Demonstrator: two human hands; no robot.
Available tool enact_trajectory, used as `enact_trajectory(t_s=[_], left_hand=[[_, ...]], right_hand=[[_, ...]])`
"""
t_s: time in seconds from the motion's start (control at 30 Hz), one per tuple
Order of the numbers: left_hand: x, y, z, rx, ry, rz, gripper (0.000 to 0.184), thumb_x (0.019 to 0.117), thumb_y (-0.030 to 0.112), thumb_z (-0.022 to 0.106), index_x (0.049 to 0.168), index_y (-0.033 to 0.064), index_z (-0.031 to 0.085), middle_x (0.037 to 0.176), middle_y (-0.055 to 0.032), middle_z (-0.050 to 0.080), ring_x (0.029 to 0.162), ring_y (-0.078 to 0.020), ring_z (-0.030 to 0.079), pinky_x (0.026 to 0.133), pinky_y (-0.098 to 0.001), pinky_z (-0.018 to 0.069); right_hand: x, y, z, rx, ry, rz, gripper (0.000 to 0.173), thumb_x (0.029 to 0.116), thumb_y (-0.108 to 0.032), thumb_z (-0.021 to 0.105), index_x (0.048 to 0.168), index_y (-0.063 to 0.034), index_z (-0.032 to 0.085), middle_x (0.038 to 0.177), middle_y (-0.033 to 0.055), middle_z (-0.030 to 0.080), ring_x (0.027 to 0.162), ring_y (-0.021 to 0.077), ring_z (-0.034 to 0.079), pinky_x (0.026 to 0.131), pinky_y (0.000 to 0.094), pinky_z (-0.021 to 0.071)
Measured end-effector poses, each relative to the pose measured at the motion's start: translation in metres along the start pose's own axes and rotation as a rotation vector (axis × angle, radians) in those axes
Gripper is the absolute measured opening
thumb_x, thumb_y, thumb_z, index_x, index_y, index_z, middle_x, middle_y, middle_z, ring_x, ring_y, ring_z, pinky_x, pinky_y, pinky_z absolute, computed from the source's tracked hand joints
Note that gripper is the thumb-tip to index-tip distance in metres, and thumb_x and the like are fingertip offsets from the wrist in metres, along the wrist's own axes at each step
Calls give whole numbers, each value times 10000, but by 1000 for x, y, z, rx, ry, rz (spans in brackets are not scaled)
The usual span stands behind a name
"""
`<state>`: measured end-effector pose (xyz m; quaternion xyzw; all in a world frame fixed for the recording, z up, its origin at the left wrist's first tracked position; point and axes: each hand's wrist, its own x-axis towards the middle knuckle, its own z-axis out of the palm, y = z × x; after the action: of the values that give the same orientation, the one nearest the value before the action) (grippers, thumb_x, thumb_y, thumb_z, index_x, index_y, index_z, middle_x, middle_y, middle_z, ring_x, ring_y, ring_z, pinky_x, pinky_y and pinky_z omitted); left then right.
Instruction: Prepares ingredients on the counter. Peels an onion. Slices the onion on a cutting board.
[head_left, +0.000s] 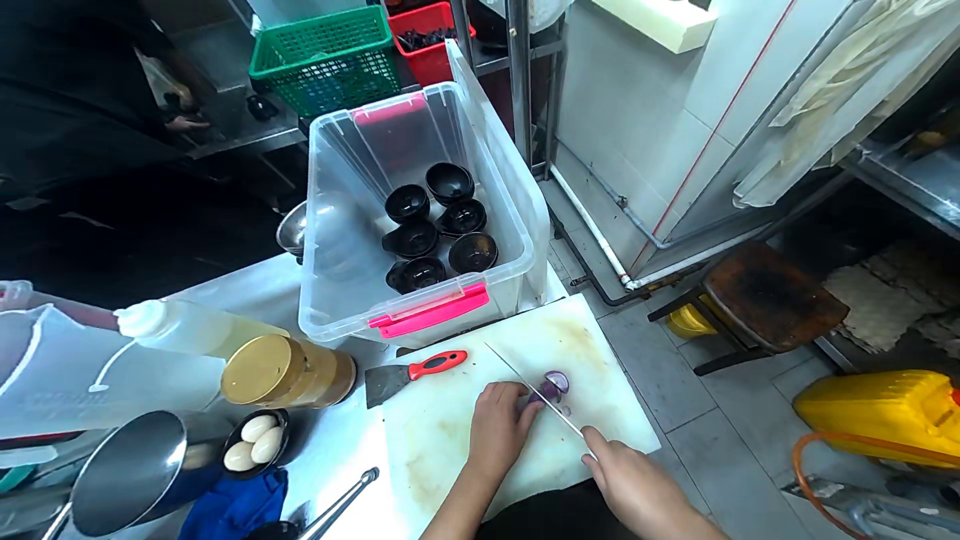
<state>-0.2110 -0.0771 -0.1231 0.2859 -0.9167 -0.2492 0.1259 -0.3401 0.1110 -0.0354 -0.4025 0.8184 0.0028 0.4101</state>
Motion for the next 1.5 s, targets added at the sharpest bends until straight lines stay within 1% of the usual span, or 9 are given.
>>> enact_trajectory(t_s=[0.13, 0.27, 0.43, 0.73, 0.93, 1.13, 1.27, 1.37, 1.5], left_hand=[[-5, -4, 7, -18, -21, 52, 229, 993, 383, 600, 1006, 217, 757, 1034, 76, 741, 1109, -144, 652, 980, -402, 517], [-5, -7, 9, -60, 15, 57, 229, 997, 390, 618, 996, 222, 773, 1015, 73, 743, 1099, -142, 657, 980, -385, 525], [-8, -11, 11, -111, 63, 66, 208, 988, 370, 649, 952, 206, 772, 959, 86, 744, 1043, -112, 666, 981, -370, 521], [-11, -12, 13, -130, 63, 60, 190, 995, 331, 635, 958, 215, 781, 990, 95, 748, 1075, -104, 660, 999, -367, 512], [-13, -11, 11, -127, 87, 64, 194, 991, 306, 636, 932, 185, 775, 976, 65, 749, 1071, -131, 668, 1004, -383, 518], [-15, -14, 16, -93, 127, 77, 188, 983, 302, 634, 917, 198, 777, 978, 82, 755, 1080, -124, 666, 979, -371, 516], [-17, -14, 16, -100, 128, 79, 184, 995, 304, 625, 946, 221, 782, 999, 102, 753, 1076, -102, 659, 978, -356, 516], [-18, -14, 9, -94, 106, 64, 212, 995, 387, 631, 983, 238, 781, 1010, 113, 749, 1089, -101, 652, 982, -364, 515], [-24, -15, -23, -93, -44, -50, 395, 931, 460, 674, 1222, 197, 715, 1266, 32, 683, 1268, -181, 578, 1095, -460, 468]], right_hand=[[16, -4, 2, -25, -21, 3, 348, 1108, -375, 388, 1364, -160, 484, 1021, 177, 687, 948, 385, 715, 774, 555, 582], [8, -8, -10, -32, -13, -2, 394, 1109, -400, 379, 1414, -169, 474, 1022, 177, 681, 949, 380, 712, 784, 547, 580], [14, -2, 3, -51, -26, -12, 357, 1109, -386, 377, 1363, -159, 488, 1006, 172, 685, 940, 383, 715, 768, 551, 582], [13, 4, 3, -67, -15, -35, 339, 1106, -385, 389, 1325, -154, 502, 982, 170, 681, 920, 385, 714, 754, 553, 581], [-11, 10, -4, -74, -6, -59, 377, 1099, -398, 412, 1376, -170, 525, 983, 188, 695, 887, 402, 719, 724, 572, 580], [-4, 17, -2, -96, -27, -62, 340, 1103, -384, 405, 1338, -171, 528, 981, 180, 690, 896, 393, 718, 728, 561, 582], [10, 16, -3, -103, -45, -76, 334, 1107, -373, 380, 1334, -161, 503, 998, 176, 684, 928, 390, 713, 757, 562, 580], [0, 15, -7, -87, -2, -75, 374, 1106, -409, 385, 1372, -175, 504, 991, 173, 685, 908, 385, 716, 748, 556, 582], [-12, 19, -5, -29, 26, -134, 398, 1096, -417, 411, 1384, -165, 522, 964, 175, 699, 873, 386, 721, 730, 560, 584]])
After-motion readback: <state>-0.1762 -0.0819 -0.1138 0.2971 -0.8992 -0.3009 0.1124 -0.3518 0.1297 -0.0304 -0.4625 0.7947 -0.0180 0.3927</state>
